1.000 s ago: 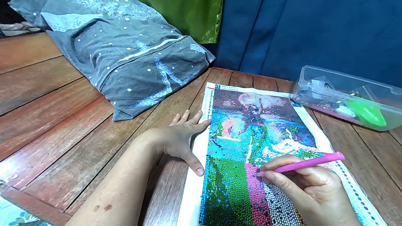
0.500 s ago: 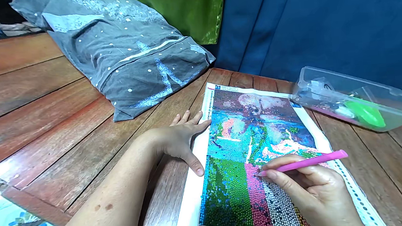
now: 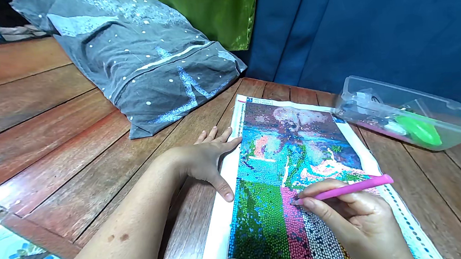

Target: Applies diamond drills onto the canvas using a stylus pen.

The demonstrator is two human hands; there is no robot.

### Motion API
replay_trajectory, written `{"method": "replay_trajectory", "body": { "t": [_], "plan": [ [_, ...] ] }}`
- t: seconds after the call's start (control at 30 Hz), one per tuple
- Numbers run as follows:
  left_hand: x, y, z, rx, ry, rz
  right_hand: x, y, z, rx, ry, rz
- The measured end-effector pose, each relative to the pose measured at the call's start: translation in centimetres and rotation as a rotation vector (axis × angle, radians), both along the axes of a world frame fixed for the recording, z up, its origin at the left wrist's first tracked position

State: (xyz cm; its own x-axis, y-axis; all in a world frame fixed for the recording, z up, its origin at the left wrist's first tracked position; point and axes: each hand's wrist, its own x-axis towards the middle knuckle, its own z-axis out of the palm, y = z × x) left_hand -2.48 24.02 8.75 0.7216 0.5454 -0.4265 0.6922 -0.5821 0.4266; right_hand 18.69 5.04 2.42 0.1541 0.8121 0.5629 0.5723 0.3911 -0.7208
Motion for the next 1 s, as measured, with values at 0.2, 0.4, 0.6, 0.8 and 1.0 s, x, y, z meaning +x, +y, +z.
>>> {"method": "replay_trajectory", "body": {
  "t": [0.2, 0.4, 0.6, 0.8, 1.0],
  "plan": [
    [-0.04, -0.10, 0.06, 0.006, 0.000, -0.003, 0.03, 0.10, -0.21, 0.040, -0.065, -0.012],
    [-0.02, -0.12, 0.09, 0.008, 0.009, -0.004, -0.03, 0.14, -0.34, 0.059, -0.093, -0.012],
    [0.01, -0.07, 0.08, 0.004, 0.006, 0.004, -0.04, 0.08, -0.09, 0.023, -0.058, -0.010],
    [-0.07, 0.08, -0.13, -0.001, -0.006, 0.001, 0.19, 0.12, 0.29, -0.009, 0.074, -0.008],
    [-0.01, 0.03, -0.05, -0.002, -0.002, -0.002, 0.13, 0.19, 0.04, -0.011, 0.071, -0.010]
  ]
}}
